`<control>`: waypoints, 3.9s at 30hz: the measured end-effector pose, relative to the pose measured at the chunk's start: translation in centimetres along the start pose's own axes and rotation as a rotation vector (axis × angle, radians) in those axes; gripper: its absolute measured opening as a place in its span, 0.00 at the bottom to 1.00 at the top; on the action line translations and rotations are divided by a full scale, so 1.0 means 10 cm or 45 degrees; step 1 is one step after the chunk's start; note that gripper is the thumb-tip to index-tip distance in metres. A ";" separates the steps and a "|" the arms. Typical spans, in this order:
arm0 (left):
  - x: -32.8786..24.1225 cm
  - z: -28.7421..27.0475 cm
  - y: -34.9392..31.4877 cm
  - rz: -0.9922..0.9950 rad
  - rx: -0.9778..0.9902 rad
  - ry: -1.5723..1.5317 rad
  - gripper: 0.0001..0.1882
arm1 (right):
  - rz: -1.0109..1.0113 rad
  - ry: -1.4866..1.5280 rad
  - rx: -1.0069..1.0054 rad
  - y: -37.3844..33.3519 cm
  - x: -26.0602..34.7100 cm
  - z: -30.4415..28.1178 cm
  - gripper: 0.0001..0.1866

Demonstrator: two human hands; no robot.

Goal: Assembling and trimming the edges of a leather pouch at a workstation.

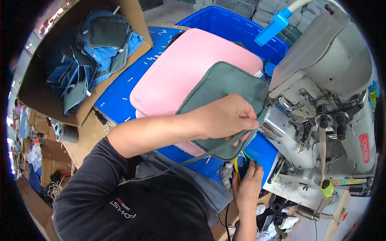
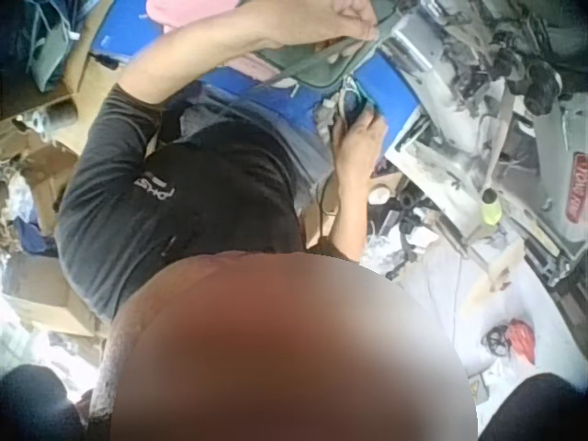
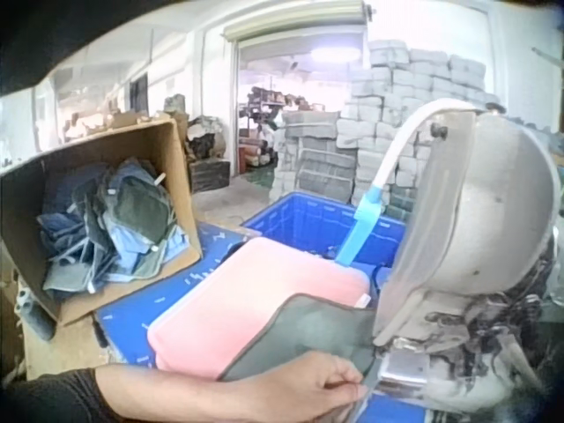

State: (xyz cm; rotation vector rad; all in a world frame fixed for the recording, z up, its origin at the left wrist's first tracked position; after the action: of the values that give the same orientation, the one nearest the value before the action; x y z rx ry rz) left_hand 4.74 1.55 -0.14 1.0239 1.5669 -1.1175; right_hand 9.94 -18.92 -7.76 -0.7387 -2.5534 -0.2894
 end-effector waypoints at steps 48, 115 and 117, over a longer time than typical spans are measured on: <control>0.05 0.00 0.10 -0.135 -0.048 -0.020 0.13 | 0.472 2.372 0.376 -0.29 0.20 0.18 0.33; -0.26 0.01 0.02 0.642 -0.360 1.125 0.07 | 0.777 2.486 0.192 -0.14 0.87 0.11 0.26; -0.24 0.00 0.03 0.640 -0.341 1.053 0.06 | 0.761 2.494 0.182 -0.13 0.89 0.11 0.27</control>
State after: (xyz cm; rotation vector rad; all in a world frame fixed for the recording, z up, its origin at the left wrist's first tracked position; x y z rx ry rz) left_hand 5.56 1.30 2.16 1.6839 1.8435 -0.1054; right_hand 2.13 -15.65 -4.51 -0.5561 -0.4751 -0.3305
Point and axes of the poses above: each hand's wrist, its own y-axis towards the middle knuckle, its own z-axis out of the palm, x = y × z, the point moved 5 cm from there along y, towards the middle knuckle, and after that the axes turned 11 degrees about y, right-handed, at the moved point
